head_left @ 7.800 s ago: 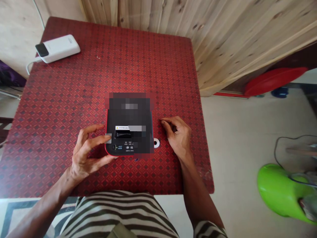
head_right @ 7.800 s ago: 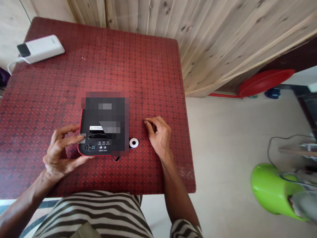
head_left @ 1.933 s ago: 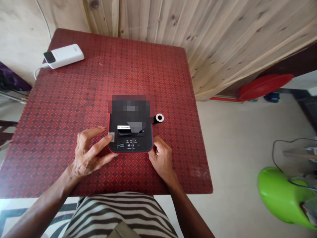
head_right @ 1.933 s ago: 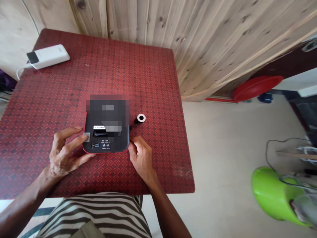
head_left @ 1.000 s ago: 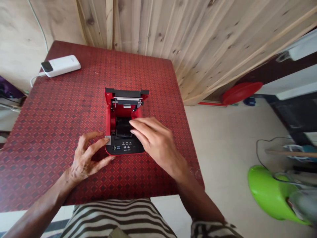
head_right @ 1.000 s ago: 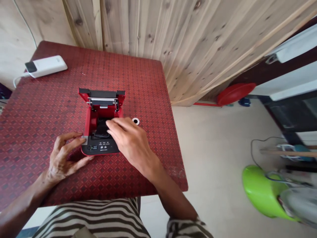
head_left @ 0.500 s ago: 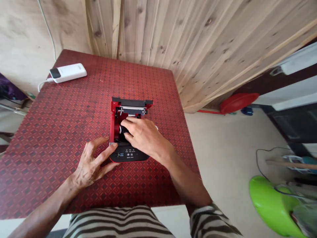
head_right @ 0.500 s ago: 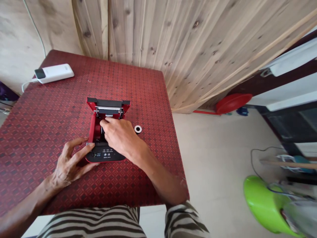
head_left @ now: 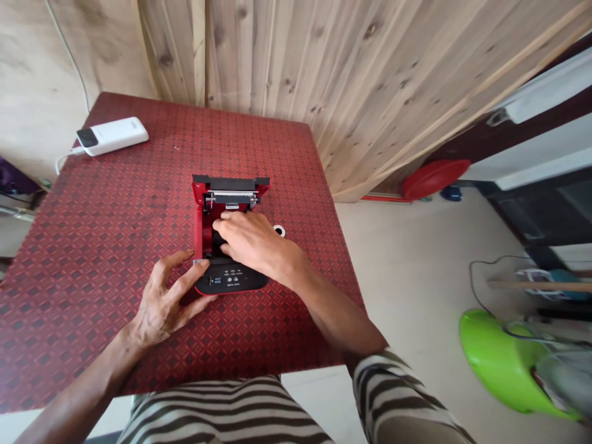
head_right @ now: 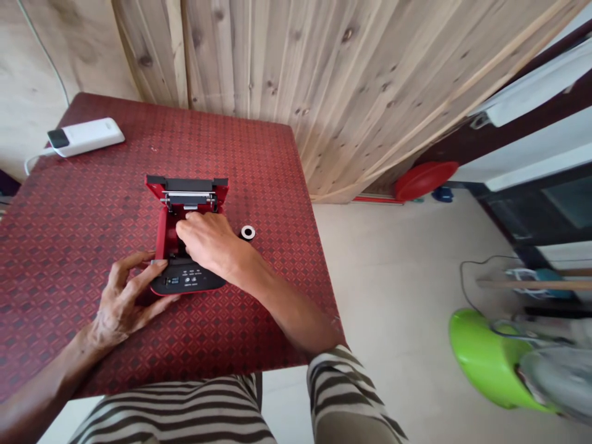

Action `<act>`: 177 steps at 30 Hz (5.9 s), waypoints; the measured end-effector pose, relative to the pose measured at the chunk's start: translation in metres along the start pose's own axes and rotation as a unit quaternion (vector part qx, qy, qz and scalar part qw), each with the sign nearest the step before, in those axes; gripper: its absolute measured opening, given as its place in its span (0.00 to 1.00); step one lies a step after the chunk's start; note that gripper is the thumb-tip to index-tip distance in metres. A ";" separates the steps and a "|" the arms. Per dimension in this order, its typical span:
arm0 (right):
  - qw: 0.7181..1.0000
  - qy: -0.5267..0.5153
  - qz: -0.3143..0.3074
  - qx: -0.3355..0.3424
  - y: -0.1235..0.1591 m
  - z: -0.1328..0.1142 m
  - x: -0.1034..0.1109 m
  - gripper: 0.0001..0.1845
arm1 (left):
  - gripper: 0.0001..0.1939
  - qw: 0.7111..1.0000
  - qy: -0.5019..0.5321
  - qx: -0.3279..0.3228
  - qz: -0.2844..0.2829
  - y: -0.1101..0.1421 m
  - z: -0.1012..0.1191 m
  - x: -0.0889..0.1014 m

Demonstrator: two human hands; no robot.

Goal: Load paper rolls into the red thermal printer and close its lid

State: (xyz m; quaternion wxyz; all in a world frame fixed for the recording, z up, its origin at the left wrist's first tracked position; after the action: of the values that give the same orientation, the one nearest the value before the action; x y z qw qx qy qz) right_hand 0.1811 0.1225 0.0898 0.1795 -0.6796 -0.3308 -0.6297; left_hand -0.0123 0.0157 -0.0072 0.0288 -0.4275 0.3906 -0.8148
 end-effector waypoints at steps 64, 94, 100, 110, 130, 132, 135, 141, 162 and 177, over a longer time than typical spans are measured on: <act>0.840 -0.395 0.305 -0.213 0.083 0.098 -0.111 0.19 | 0.40 1.000 -0.003 -0.026 0.000 -0.007 -0.005 0.004; 0.999 0.050 -0.010 -0.006 -0.006 -0.011 0.006 0.19 | 0.37 0.999 0.032 0.020 -0.021 0.004 0.001 0.003; 1.000 0.011 0.014 -0.003 -0.005 -0.004 -0.003 0.22 | 0.36 0.999 0.033 0.028 -0.027 0.004 0.001 0.003; 0.955 -0.237 0.153 0.089 0.050 0.012 0.001 0.15 | 0.37 0.998 0.042 0.026 -0.026 0.002 0.003 0.003; 0.895 -0.113 0.426 0.065 0.079 -0.009 -0.047 0.13 | 0.32 0.997 0.009 -0.011 -0.074 -0.117 -0.009 0.019; 0.895 -0.101 0.429 0.067 0.081 -0.012 -0.052 0.12 | 0.31 0.996 0.019 -0.032 -0.083 -0.098 0.001 0.021; 0.897 -0.083 0.429 0.062 0.083 -0.015 -0.056 0.10 | 0.33 0.994 0.012 -0.044 -0.097 -0.071 0.013 0.019; 0.895 -0.079 0.435 0.062 0.081 -0.015 -0.056 0.10 | 0.36 0.995 -0.006 -0.051 -0.086 -0.052 0.018 0.010; 0.848 -0.342 0.350 -0.202 0.059 0.092 -0.124 0.11 | 0.39 0.999 -0.023 -0.020 0.018 -0.009 0.007 0.012; 0.853 -0.357 0.349 -0.155 0.062 0.088 -0.121 0.08 | 0.39 1.000 0.000 -0.023 0.007 -0.005 0.008 0.007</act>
State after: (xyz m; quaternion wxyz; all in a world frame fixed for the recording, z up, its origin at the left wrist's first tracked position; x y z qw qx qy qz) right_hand 0.2896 0.1092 -0.0298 0.1495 -0.9474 -0.0115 -0.2827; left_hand -0.0100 0.0117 0.0036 0.0248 -0.4248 0.4123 -0.8056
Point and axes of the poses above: each hand's wrist, its own y-axis away from the middle knuckle, its own x-axis out of the back of the hand, z = x × y, the point moved 1 cm from there along -y, towards the middle knuckle, and after that the axes turned 5 degrees about z, right-handed, at the moved point
